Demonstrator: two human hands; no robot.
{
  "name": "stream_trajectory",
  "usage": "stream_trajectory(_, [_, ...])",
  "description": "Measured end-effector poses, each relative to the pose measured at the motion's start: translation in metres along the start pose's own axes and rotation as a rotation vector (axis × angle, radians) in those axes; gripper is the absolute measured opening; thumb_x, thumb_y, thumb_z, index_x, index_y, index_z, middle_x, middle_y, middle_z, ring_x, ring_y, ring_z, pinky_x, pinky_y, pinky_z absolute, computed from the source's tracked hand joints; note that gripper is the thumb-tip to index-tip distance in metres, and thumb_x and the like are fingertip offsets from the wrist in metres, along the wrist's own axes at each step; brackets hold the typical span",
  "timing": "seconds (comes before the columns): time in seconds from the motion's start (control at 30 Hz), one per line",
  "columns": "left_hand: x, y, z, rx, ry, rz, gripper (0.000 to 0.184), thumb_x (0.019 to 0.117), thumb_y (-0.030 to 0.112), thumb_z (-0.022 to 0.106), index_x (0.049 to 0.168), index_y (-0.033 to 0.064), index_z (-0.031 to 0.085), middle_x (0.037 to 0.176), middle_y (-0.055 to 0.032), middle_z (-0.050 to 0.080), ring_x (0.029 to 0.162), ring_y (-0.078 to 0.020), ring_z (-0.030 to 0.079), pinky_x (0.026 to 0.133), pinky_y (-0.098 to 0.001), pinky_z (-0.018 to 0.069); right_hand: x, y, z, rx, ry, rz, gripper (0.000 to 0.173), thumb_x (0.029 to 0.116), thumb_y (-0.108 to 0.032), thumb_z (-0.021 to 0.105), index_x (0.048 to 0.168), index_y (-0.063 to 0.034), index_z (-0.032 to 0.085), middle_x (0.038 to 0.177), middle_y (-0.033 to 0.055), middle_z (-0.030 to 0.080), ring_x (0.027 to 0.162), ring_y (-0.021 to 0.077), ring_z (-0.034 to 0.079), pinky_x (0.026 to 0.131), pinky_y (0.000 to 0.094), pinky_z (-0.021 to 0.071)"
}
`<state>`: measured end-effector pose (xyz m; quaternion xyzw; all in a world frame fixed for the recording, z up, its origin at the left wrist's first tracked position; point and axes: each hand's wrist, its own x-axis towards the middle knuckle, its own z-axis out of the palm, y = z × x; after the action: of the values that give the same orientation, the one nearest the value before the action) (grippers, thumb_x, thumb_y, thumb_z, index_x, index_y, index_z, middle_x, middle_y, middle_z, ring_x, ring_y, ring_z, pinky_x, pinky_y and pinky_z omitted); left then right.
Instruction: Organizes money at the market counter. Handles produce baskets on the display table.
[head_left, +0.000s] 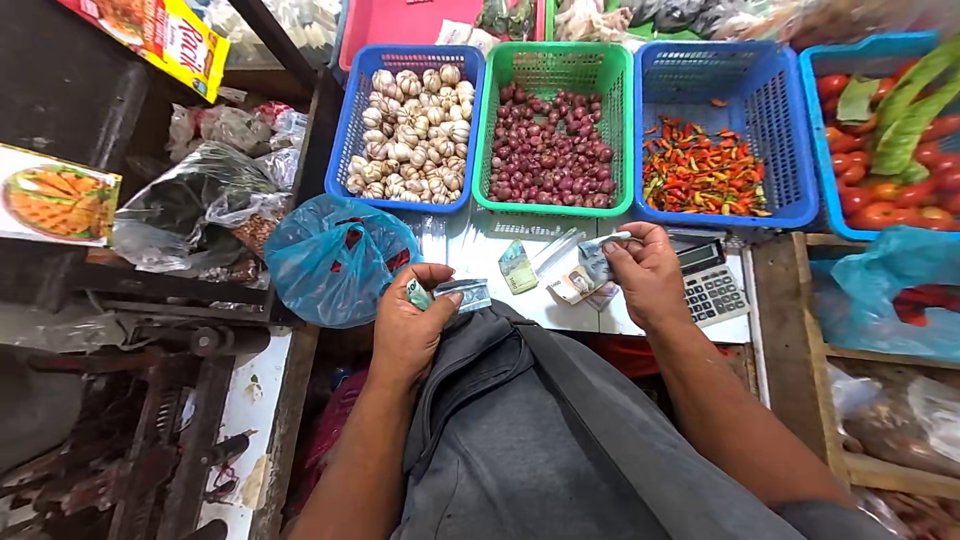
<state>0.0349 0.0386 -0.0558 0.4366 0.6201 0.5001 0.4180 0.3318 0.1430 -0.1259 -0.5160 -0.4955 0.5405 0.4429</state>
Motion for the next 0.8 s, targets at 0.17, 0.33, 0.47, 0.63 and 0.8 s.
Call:
stream_trajectory(0.17, [0.003,-0.004,-0.004,-0.071,0.001,-0.014,0.036,0.0870,0.000,0.075,0.119,0.0123,0.065,0.107,-0.0041,0.069,0.083,-0.0122,0.067,0.067,-0.0258,0.0588,0.006,-0.006,-0.009,-0.075,0.004,-0.145,0.026,0.0950,-0.010,0.071,0.111,-0.0131,0.051,0.092,-0.0002,0.063,0.072,0.0087,0.062,0.065,0.0270,0.0569])
stream_trajectory(0.33, [0.007,-0.007,-0.010,-0.022,-0.053,0.005,0.038,0.0879,0.004,0.076,0.122,0.0126,0.064,0.111,-0.0018,0.070,0.094,-0.0116,0.069,0.078,-0.0270,0.0609,0.009,-0.005,-0.041,-0.204,0.073,-0.260,0.018,0.0932,-0.003,0.068,0.108,-0.0063,0.058,0.096,0.0031,0.064,0.082,0.0113,0.065,0.075,0.0314,0.0588])
stream_trajectory(0.47, [0.011,-0.005,-0.007,-0.001,-0.049,0.015,0.026,0.0903,0.003,0.072,0.114,0.0123,0.068,0.097,0.0024,0.069,0.076,-0.0048,0.065,0.067,-0.0194,0.0577,0.006,0.007,-0.066,-0.253,0.148,-0.171,0.019,0.0897,-0.001,0.068,0.109,-0.0025,0.070,0.099,0.0065,0.071,0.081,0.0125,0.066,0.073,0.0306,0.0582])
stream_trajectory(0.63, [0.014,-0.003,-0.005,0.057,-0.073,-0.005,0.018,0.0917,0.002,0.068,0.107,0.0115,0.069,0.100,0.0011,0.072,0.079,-0.0055,0.067,0.067,-0.0201,0.0573,0.000,0.040,-0.055,-0.258,0.158,0.103,0.042,0.0981,-0.015,0.064,0.136,-0.0007,0.051,0.094,0.0102,0.070,0.078,0.0162,0.068,0.074,0.0370,0.0587])
stream_trajectory(0.8, [0.015,-0.003,-0.007,0.083,-0.096,0.002,0.021,0.0886,0.001,0.069,0.107,0.0115,0.069,0.108,-0.0012,0.073,0.088,-0.0094,0.069,0.073,-0.0238,0.0593,0.016,0.075,-0.041,-0.326,0.136,0.294,0.051,0.0940,-0.017,0.073,0.139,-0.0019,0.055,0.099,0.0152,0.073,0.084,0.0241,0.070,0.082,0.0468,0.0584])
